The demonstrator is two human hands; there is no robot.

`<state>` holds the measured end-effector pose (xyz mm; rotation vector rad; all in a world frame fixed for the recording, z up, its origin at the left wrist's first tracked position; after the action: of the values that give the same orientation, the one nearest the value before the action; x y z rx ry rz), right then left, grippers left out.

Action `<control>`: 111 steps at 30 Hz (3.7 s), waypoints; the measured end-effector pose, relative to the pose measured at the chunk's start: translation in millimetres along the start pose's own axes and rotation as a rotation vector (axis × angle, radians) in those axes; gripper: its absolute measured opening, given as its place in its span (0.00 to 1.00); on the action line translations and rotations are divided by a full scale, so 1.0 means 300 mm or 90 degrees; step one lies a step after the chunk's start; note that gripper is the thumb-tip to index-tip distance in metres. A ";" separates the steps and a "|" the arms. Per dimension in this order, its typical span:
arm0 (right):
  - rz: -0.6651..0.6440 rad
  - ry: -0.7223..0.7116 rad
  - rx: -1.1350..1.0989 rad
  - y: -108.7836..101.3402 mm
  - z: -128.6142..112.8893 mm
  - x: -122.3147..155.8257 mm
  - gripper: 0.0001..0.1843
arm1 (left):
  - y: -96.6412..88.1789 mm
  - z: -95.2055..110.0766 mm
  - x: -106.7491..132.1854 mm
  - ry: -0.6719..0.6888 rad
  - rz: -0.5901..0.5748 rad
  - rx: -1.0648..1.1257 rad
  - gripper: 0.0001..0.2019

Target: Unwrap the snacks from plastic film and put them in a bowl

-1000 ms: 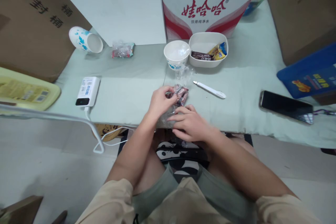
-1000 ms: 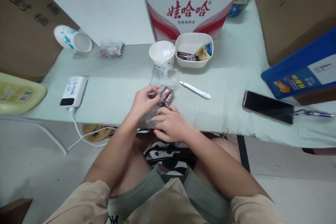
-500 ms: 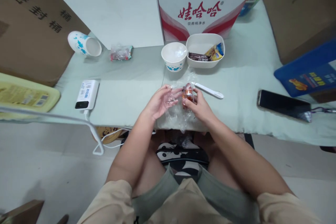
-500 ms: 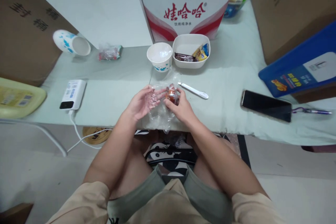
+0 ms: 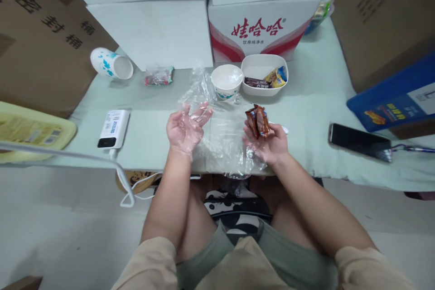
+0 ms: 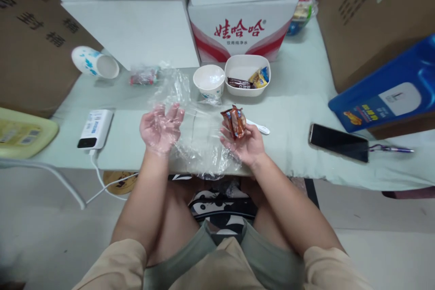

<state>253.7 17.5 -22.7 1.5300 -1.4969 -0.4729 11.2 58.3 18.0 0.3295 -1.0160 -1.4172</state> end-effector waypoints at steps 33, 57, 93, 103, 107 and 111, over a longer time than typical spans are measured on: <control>-0.019 -0.291 1.578 0.185 -0.657 -0.702 0.27 | -0.021 0.117 -0.061 -0.004 -0.044 0.079 0.08; -0.098 -0.244 1.726 0.130 -0.647 -0.692 0.44 | -0.036 0.117 -0.065 0.012 -0.062 0.068 0.06; 0.141 -0.436 1.481 0.201 -0.517 -0.546 0.18 | -0.052 0.122 -0.063 -0.016 -0.128 0.087 0.12; -0.075 -0.130 0.431 0.137 0.153 -0.113 0.50 | -0.057 0.027 -0.056 0.041 -0.085 0.046 0.22; 0.044 -0.227 0.408 0.137 0.107 -0.121 0.40 | -0.053 0.024 -0.056 0.014 -0.033 -0.094 0.15; 0.135 -0.309 0.439 0.073 -0.022 -0.073 0.39 | -0.053 0.030 -0.067 0.116 0.097 -0.305 0.16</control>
<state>242.3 43.5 -8.8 1.8151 -2.3456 -0.2081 -2.6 76.8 3.7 0.0265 -0.5188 -1.4122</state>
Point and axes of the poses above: each hand's wrist, its own x-axis away from the middle knuckle, its own y-axis out of the palm, z = x × y, the point moved 1 cm from there along -x, towards the middle knuckle, and after that the axes turned 7 degrees about -y, right-handed, at the moved point
